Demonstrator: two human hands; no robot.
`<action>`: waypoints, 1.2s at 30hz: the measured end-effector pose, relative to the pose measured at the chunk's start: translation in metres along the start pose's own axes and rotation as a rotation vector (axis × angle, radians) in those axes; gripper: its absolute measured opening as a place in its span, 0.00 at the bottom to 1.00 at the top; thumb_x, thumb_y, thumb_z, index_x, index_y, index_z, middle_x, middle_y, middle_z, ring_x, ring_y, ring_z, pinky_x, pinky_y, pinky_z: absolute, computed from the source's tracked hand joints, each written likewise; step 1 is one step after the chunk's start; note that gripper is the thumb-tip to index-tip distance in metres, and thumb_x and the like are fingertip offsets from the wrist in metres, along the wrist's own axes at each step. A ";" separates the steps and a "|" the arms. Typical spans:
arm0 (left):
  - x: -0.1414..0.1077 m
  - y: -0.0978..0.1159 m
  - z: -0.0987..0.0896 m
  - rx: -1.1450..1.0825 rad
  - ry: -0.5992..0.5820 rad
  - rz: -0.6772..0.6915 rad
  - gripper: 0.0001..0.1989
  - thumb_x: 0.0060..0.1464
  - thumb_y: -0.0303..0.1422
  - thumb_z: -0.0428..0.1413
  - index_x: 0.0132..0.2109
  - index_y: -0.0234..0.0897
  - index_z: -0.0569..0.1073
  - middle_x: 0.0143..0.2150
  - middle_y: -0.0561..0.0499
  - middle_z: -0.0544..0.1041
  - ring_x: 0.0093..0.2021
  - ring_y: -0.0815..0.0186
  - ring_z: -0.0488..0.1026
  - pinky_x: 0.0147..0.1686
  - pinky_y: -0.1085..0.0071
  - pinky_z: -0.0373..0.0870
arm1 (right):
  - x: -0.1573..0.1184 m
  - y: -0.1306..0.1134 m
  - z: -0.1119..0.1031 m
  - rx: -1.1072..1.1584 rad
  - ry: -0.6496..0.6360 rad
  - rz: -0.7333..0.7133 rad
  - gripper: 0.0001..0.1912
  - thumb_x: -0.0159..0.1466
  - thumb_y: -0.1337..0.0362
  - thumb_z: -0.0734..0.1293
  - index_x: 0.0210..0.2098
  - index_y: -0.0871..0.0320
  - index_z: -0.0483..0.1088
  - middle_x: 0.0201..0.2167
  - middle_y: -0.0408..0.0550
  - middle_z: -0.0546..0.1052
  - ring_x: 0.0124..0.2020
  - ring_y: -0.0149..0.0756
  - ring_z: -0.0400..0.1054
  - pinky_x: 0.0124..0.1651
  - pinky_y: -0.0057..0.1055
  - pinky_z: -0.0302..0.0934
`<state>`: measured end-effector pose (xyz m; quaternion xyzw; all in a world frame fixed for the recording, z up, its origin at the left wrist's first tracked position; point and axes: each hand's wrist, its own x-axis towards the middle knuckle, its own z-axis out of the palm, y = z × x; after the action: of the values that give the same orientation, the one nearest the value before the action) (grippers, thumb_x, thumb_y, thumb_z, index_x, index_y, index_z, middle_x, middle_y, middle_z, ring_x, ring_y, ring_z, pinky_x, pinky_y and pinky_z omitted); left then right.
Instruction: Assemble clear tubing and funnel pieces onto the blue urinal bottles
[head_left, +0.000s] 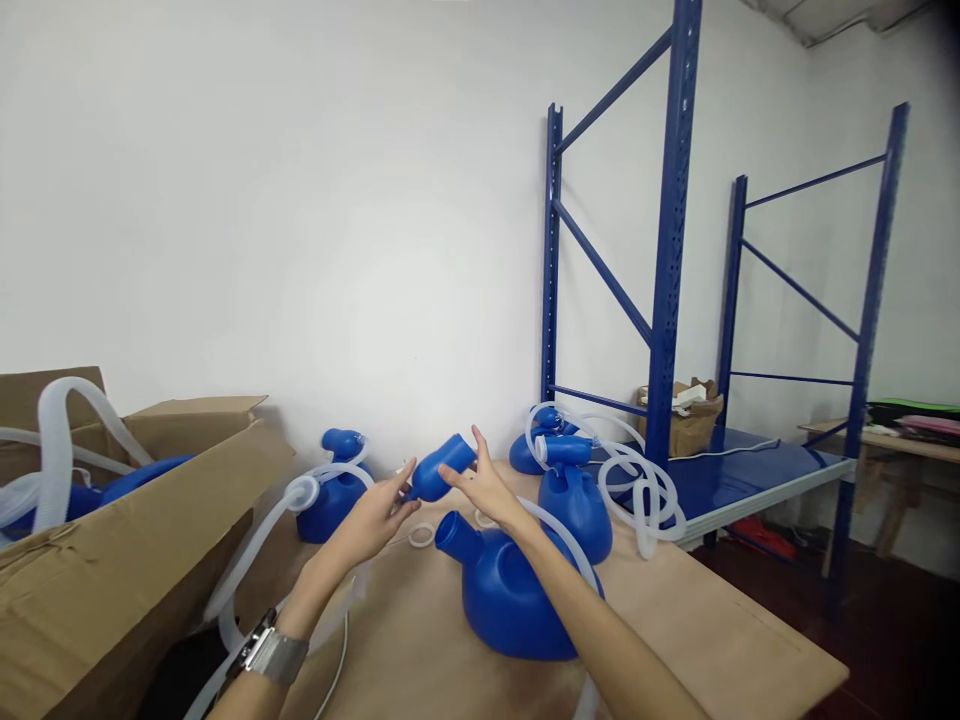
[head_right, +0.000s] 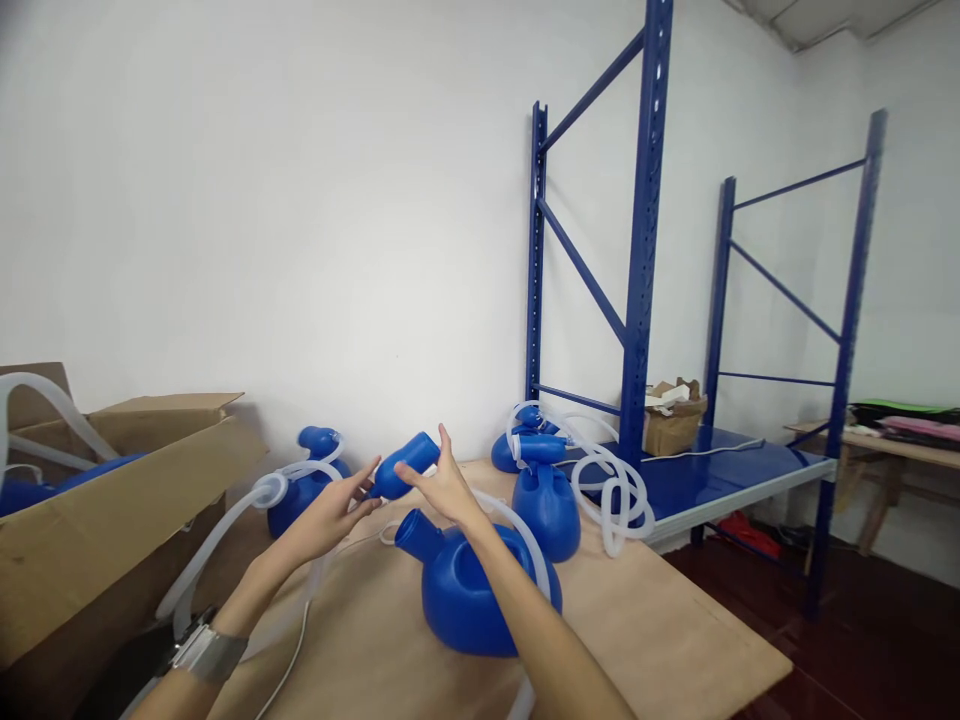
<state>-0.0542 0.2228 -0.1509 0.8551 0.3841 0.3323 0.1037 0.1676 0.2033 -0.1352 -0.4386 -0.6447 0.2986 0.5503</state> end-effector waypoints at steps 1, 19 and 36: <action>0.000 0.002 0.001 -0.026 0.005 0.012 0.33 0.63 0.43 0.49 0.72 0.39 0.57 0.43 0.45 0.79 0.42 0.56 0.76 0.45 0.62 0.69 | 0.009 0.001 0.006 0.095 0.040 0.005 0.55 0.54 0.41 0.75 0.71 0.56 0.51 0.62 0.60 0.68 0.63 0.51 0.64 0.63 0.48 0.60; 0.002 0.029 0.005 -0.200 -0.044 -0.088 0.23 0.65 0.53 0.40 0.31 0.41 0.58 0.26 0.56 0.61 0.28 0.66 0.57 0.31 0.69 0.59 | 0.040 -0.011 -0.006 0.431 -0.064 -0.271 0.37 0.48 0.52 0.81 0.55 0.55 0.75 0.50 0.56 0.81 0.55 0.53 0.74 0.62 0.54 0.63; -0.002 0.027 -0.001 -0.378 -0.128 -0.183 0.31 0.52 0.64 0.53 0.41 0.38 0.71 0.28 0.55 0.67 0.29 0.66 0.61 0.28 0.70 0.62 | 0.020 -0.041 -0.024 0.369 -0.372 -0.652 0.32 0.51 0.57 0.81 0.55 0.45 0.76 0.46 0.46 0.79 0.53 0.46 0.73 0.58 0.48 0.65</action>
<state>-0.0393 0.2027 -0.1394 0.8014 0.3837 0.3325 0.3163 0.1808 0.2009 -0.0855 -0.0442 -0.7738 0.2934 0.5597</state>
